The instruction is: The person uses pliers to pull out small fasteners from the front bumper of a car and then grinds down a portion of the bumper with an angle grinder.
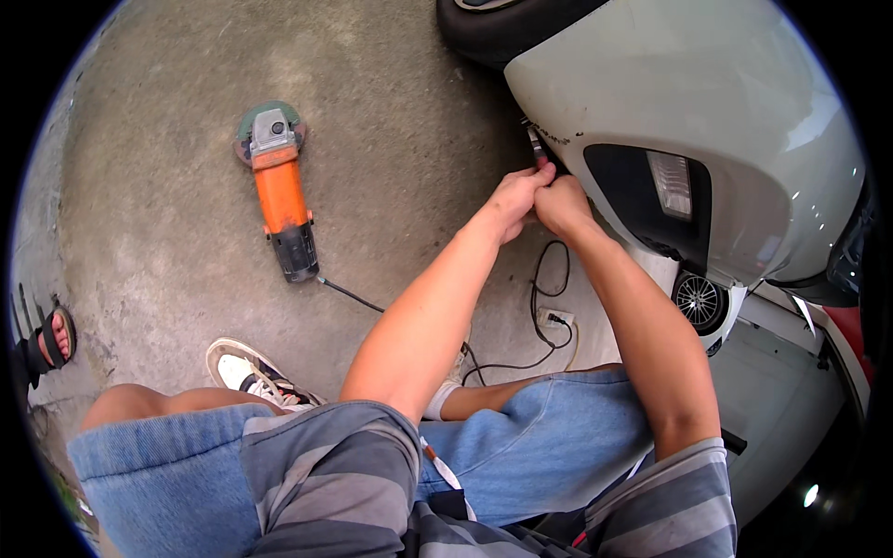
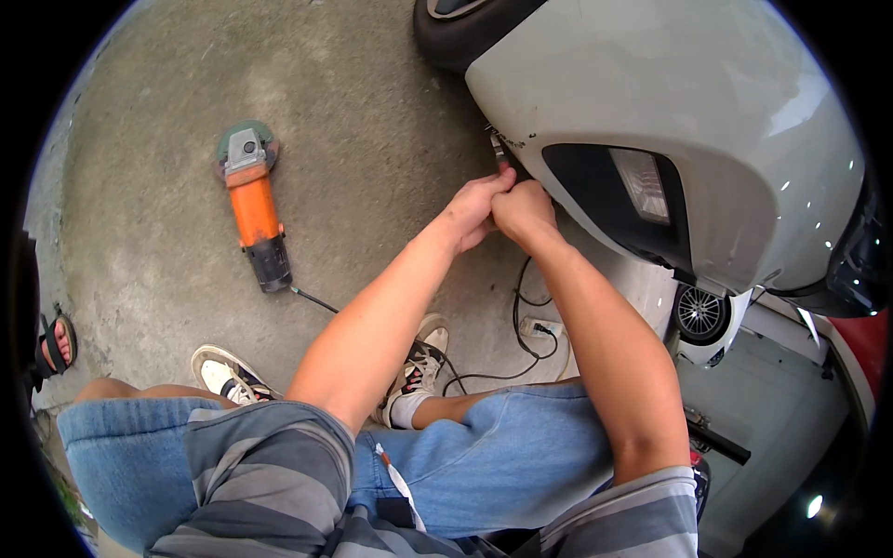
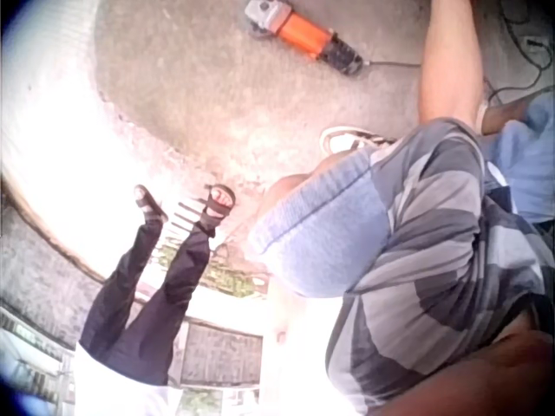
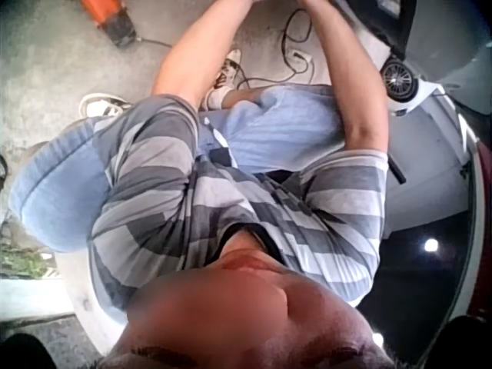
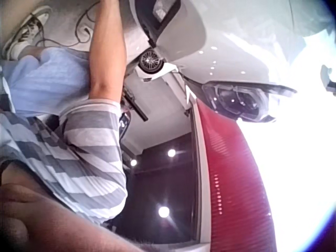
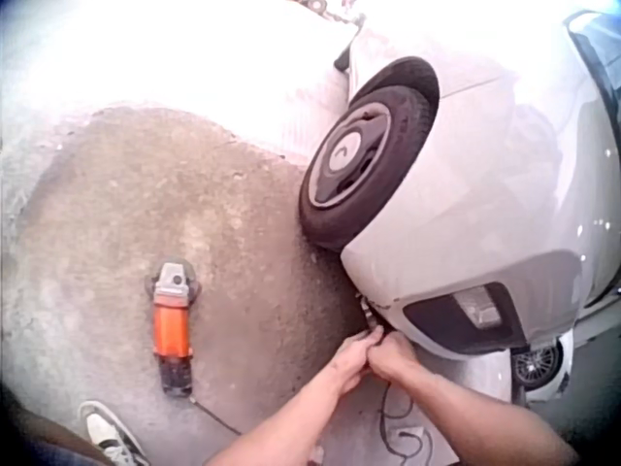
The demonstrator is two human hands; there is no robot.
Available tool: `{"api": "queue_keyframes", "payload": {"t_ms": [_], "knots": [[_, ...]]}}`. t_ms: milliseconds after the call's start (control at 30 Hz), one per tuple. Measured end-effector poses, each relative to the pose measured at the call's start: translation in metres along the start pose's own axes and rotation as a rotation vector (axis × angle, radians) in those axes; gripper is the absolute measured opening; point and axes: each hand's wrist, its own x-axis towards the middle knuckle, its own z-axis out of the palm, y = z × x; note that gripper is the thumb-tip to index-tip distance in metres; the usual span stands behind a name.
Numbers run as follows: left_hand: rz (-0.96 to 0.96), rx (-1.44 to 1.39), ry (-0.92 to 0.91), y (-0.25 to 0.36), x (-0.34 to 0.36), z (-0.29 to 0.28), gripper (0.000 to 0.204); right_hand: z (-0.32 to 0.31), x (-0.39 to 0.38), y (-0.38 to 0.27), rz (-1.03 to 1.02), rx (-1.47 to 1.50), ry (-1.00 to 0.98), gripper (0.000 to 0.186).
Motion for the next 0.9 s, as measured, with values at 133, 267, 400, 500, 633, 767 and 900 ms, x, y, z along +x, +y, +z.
{"api": "queue_keyframes", "payload": {"t_ms": [133, 267, 400, 500, 633, 767, 900], "knots": [[-0.014, -0.071, -0.017, -0.010, -0.011, -0.008, 0.046, 0.008, 0.002, 0.009, -0.115, -0.118, 0.013, 0.038], [-0.049, -0.172, -0.015, -0.030, -0.028, -0.048, 0.047, 0.021, -0.013, 0.000, -0.014, 0.376, -0.415, 0.018], [0.001, 0.140, 0.093, -0.031, -0.028, -0.051, 0.038, 0.012, 0.003, 0.017, 0.117, 0.457, -0.659, 0.010], [0.264, 0.780, 0.229, -0.028, -0.006, -0.053, 0.031, 0.012, 0.011, 0.020, 0.101, 0.560, -0.615, 0.009], [0.448, 0.930, 0.278, -0.016, 0.002, -0.047, 0.025, 0.014, 0.011, 0.011, 0.046, 0.518, -0.537, 0.013], [0.370, 0.806, 0.275, -0.002, 0.002, -0.049, 0.024, 0.014, 0.007, -0.008, 0.071, 0.412, -0.454, 0.016], [0.338, 0.758, 0.282, 0.005, 0.004, -0.039, 0.023, 0.009, 0.012, -0.011, 0.052, 0.409, -0.420, 0.017]]}}
